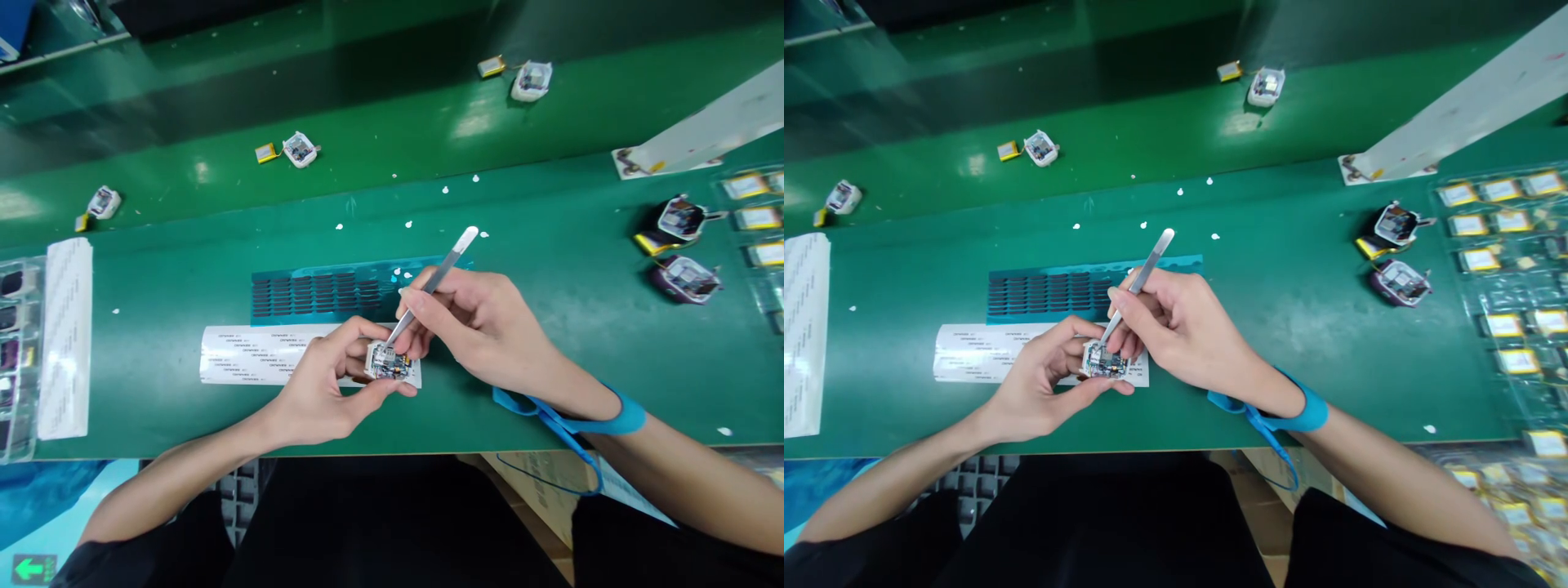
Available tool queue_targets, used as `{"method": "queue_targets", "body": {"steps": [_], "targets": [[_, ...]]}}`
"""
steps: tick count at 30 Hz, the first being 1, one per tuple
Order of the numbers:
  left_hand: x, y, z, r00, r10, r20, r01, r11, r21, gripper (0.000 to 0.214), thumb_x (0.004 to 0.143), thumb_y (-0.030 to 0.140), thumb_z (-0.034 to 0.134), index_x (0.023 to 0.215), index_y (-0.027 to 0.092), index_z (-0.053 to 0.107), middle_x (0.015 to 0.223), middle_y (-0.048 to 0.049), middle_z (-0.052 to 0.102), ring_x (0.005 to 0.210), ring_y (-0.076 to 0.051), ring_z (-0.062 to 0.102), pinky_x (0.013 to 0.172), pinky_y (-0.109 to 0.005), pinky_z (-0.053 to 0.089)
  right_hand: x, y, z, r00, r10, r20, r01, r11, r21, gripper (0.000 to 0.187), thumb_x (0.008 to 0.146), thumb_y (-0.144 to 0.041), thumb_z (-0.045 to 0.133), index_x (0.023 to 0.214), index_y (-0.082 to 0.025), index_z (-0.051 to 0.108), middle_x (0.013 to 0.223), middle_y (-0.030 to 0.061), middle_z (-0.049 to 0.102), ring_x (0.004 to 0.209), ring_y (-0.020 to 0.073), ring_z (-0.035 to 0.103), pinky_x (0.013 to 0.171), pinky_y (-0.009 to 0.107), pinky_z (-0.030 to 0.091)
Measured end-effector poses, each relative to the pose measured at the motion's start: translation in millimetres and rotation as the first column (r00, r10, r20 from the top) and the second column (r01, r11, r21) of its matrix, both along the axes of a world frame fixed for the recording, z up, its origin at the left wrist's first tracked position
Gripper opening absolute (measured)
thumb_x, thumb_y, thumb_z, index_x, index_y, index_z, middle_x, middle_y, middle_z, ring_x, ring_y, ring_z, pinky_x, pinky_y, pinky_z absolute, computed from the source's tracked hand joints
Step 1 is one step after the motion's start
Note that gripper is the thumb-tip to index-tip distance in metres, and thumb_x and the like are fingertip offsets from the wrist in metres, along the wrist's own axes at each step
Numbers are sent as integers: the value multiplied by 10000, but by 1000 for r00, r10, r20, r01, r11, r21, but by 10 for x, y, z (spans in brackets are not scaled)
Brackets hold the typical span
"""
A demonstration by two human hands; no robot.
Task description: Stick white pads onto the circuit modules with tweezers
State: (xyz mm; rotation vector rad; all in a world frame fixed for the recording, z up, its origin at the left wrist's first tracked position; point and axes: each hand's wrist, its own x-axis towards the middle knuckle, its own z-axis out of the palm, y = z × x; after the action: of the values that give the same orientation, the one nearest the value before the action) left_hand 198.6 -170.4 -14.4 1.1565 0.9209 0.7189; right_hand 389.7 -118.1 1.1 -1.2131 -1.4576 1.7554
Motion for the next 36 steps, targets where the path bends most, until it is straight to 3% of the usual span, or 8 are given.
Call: {"method": "queue_targets", "body": {"steps": [13, 24, 30, 36], "targets": [[13, -6, 14, 1000, 16, -24, -16, 1000, -6, 242, 882, 115, 693, 1068, 166, 548, 926, -74, 766, 830, -221, 801, 726, -272, 642, -3, -26, -24, 1000, -12, 19, 11, 1000, 26, 413, 892, -663, 620, 797, -263, 582, 676, 0, 726, 592, 172, 710, 545, 293, 585], [-34, -18, 13, 999, 17, 34, -17, 1000, 0, 152, 976, 183, 586, 1124, 168, 556, 977, -79, 749, 869, -234, 801, 775, -299, 651, -2, -76, 9, 996, -37, 82, 21, 981, 195, 318, 951, -533, 609, 785, -262, 628, 722, 7, 729, 626, 167, 718, 566, 293, 596], [-31, -30, -9, 998, 46, 52, -46, 999, -8, 120, 987, 179, 568, 1107, 171, 564, 990, -74, 754, 843, -228, 800, 760, -322, 668, -16, -95, -5, 996, -54, 64, 33, 956, 292, 227, 992, -342, 564, 788, -247, 592, 729, -7, 724, 617, 140, 717, 557, 248, 597], [4, -19, 0, 995, 93, 26, -90, 992, -92, 54, 991, 204, 566, 1031, 168, 575, 929, -48, 753, 780, -208, 799, 723, -314, 684, -13, -104, -71, 999, -39, 35, 17, 871, 491, 159, 984, -227, 559, 837, -220, 620, 738, -22, 729, 604, 113, 715, 530, 191, 577]]}}
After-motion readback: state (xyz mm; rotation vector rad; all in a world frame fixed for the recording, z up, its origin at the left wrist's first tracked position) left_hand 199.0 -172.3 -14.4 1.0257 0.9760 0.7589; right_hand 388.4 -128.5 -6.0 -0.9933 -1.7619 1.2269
